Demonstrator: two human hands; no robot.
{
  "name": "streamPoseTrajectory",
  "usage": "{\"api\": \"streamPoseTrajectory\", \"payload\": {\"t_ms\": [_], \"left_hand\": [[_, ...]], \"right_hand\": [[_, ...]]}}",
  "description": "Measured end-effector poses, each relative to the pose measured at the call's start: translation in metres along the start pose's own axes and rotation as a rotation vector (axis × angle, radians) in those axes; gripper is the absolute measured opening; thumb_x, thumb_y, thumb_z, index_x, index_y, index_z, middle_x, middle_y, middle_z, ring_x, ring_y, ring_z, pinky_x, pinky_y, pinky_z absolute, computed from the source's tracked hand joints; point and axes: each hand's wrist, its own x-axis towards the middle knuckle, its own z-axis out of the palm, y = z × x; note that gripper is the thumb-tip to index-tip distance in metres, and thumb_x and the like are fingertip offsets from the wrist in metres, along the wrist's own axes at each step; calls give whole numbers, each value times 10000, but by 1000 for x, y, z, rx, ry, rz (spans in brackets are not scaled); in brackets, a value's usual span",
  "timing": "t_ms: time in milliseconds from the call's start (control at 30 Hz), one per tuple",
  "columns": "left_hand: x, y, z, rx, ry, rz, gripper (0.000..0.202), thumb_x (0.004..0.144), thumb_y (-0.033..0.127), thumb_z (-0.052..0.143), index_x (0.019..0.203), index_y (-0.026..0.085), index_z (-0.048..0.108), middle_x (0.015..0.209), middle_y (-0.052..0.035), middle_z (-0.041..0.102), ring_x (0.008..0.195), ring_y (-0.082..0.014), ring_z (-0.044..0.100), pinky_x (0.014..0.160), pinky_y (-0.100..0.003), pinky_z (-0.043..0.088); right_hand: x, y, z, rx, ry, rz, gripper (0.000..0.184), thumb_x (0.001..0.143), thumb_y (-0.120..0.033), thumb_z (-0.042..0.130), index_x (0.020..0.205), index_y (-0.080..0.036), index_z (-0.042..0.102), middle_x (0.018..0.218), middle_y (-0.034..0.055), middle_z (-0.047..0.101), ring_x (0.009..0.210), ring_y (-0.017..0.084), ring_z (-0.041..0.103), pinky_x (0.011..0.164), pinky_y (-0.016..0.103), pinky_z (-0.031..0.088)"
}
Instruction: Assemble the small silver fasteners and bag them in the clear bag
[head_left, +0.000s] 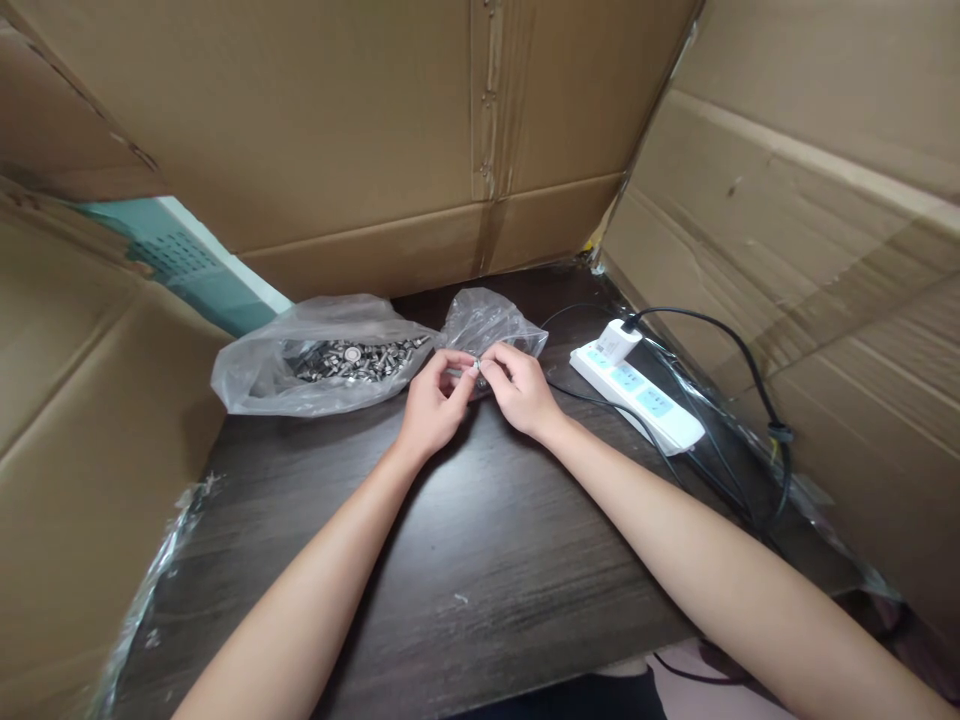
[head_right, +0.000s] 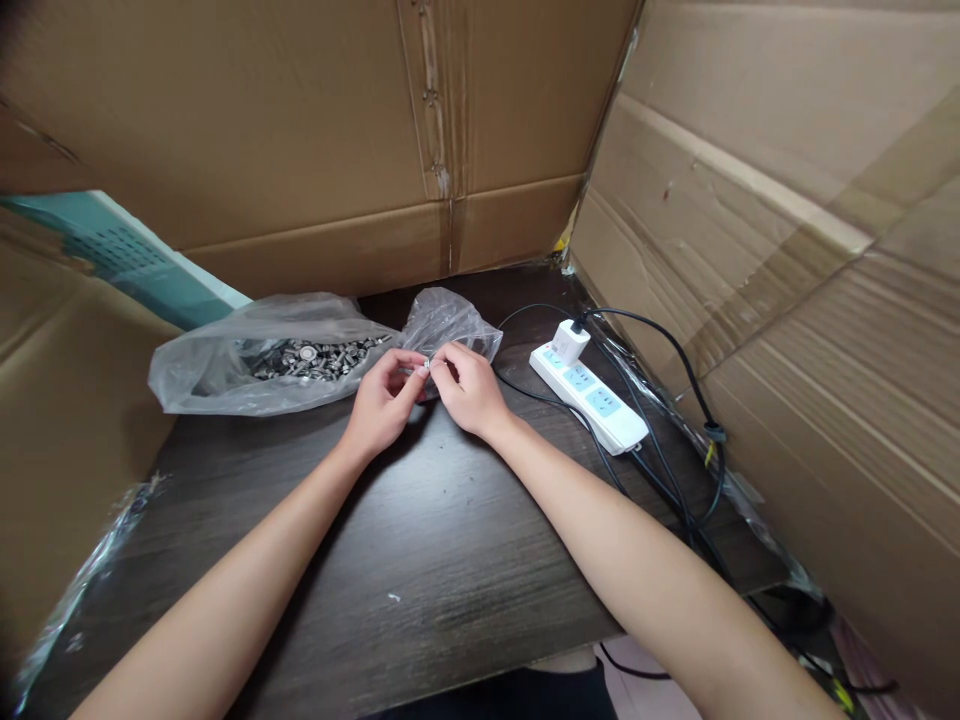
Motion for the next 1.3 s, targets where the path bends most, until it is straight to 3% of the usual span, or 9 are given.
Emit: {"api": "streamPoseTrajectory", "payload": {"t_ms": [500,767,1033,1167,1300], "left_hand": [[-6,5,1,223,12,169,155,975,316,594,1028,172,614,969,-71,708,683,-131,635,615,-246,486],[-9,4,3,263,45,280,156,985,295,602,1053,161,644,960,-59,708,655,-107,634,611,-226,492],[-9,4,6,267,105,319,139,949,204,598,1054,151,674,965,-48,707,699,-103,624,685,-223,524],[-9,1,6,342,185,292,170,930,152,577,1075,154,666,941,-48,672,761,-127,634,737,-244,539],[-12,0,5,399,140,264,227,903,115,572,1105,157,667,1005,-57,669,808,-141,640,804,-273,549]], "right_hand": [[-2,-3,-5,11,-94,-38,285,1013,-321,382,760,-219,462,788,34,553,747,182,513,736,335,404],[-6,-10,-7,-3,-69,-43,299,1029,-309,352,744,-230,391,771,34,524,731,184,498,719,335,392],[-7,-16,-11,-494,-69,-138,299,1035,-290,329,793,-208,485,850,86,617,831,239,535,788,376,359],[-9,-16,-9,-657,-158,-91,284,1038,-279,370,883,-173,583,952,107,654,909,255,572,811,378,356],[-11,-14,-5,-734,-249,-41,227,1012,-249,445,1020,-143,645,1063,119,669,991,270,584,839,377,360]]}}
